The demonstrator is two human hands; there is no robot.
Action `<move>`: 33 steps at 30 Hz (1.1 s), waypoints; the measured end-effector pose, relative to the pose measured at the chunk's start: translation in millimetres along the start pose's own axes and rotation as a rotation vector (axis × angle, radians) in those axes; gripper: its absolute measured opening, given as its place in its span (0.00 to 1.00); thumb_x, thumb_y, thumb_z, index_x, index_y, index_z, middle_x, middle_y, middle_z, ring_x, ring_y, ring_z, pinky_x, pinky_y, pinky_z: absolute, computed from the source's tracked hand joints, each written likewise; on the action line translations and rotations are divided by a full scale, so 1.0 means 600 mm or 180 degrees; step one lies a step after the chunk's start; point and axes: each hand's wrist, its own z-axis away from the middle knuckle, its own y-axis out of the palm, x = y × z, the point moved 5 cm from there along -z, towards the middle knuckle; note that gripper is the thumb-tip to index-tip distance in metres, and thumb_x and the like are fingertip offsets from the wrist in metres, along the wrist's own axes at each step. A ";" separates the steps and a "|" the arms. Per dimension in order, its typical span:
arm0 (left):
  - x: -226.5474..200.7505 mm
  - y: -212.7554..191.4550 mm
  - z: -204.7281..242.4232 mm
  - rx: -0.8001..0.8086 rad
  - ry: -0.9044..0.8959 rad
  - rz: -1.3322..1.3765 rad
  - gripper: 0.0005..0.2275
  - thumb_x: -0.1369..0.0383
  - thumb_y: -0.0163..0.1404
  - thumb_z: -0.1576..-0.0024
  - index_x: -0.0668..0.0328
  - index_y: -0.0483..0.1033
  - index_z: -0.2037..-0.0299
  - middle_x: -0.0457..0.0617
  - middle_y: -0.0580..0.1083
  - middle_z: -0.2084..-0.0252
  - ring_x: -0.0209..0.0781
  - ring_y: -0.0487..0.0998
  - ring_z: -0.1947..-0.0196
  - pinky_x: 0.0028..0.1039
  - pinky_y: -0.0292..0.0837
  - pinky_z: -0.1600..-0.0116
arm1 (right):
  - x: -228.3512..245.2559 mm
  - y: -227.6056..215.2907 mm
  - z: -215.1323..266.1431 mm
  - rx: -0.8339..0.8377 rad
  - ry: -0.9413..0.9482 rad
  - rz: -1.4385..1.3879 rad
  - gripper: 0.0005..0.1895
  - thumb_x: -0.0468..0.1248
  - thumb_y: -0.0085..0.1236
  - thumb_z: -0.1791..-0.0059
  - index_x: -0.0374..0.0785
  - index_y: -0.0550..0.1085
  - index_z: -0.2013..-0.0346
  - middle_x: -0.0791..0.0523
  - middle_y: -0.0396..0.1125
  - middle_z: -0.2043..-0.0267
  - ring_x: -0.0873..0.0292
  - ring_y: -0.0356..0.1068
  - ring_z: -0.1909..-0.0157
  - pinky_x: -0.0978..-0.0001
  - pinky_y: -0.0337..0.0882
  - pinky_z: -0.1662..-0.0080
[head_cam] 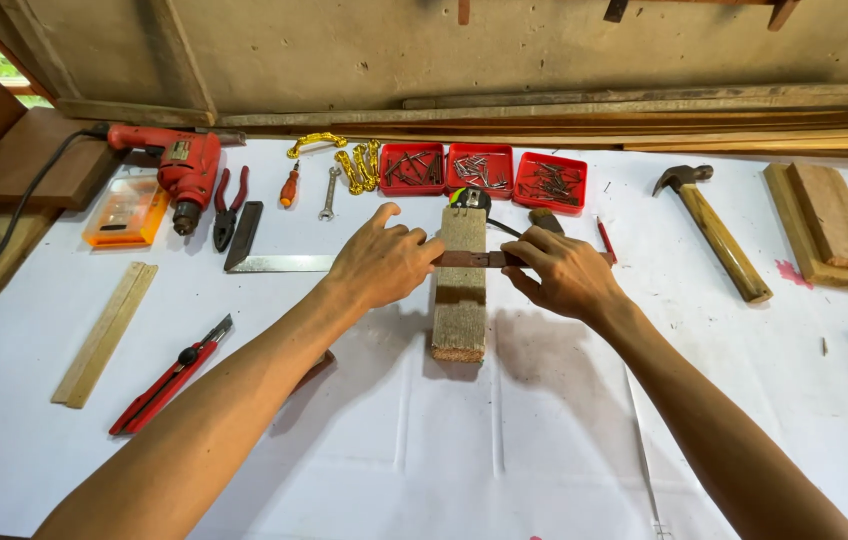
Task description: Using a utility knife and sandpaper to refine and smooth small wooden strips at a workbench.
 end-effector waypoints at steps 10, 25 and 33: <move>0.033 0.074 0.008 0.0199 -0.0189 0.0284 0.05 0.64 0.55 0.41 0.53 0.78 0.59 0.47 0.80 0.70 0.45 0.83 0.65 0.47 0.56 0.33 | -0.005 0.061 -0.013 0.0147 0.0067 -0.0122 0.11 0.41 0.64 0.52 0.43 0.78 0.57 0.58 0.73 0.62 0.53 0.74 0.67 0.59 0.75 0.68; 0.035 0.112 0.031 -0.0237 -0.0385 0.0313 0.13 0.77 0.51 0.45 0.56 0.77 0.51 0.49 0.79 0.63 0.43 0.81 0.61 0.36 0.73 0.59 | 0.000 0.077 -0.013 0.0226 -0.0042 -0.0348 0.13 0.40 0.61 0.50 0.37 0.78 0.54 0.55 0.73 0.63 0.54 0.73 0.69 0.59 0.75 0.68; 0.070 0.076 0.049 0.0214 -0.0742 0.0662 0.06 0.69 0.51 0.39 0.52 0.77 0.54 0.49 0.78 0.66 0.44 0.80 0.61 0.39 0.71 0.56 | 0.033 0.068 -0.051 0.0067 -0.0146 -0.0282 0.13 0.41 0.63 0.51 0.41 0.81 0.54 0.56 0.72 0.63 0.55 0.73 0.60 0.60 0.75 0.61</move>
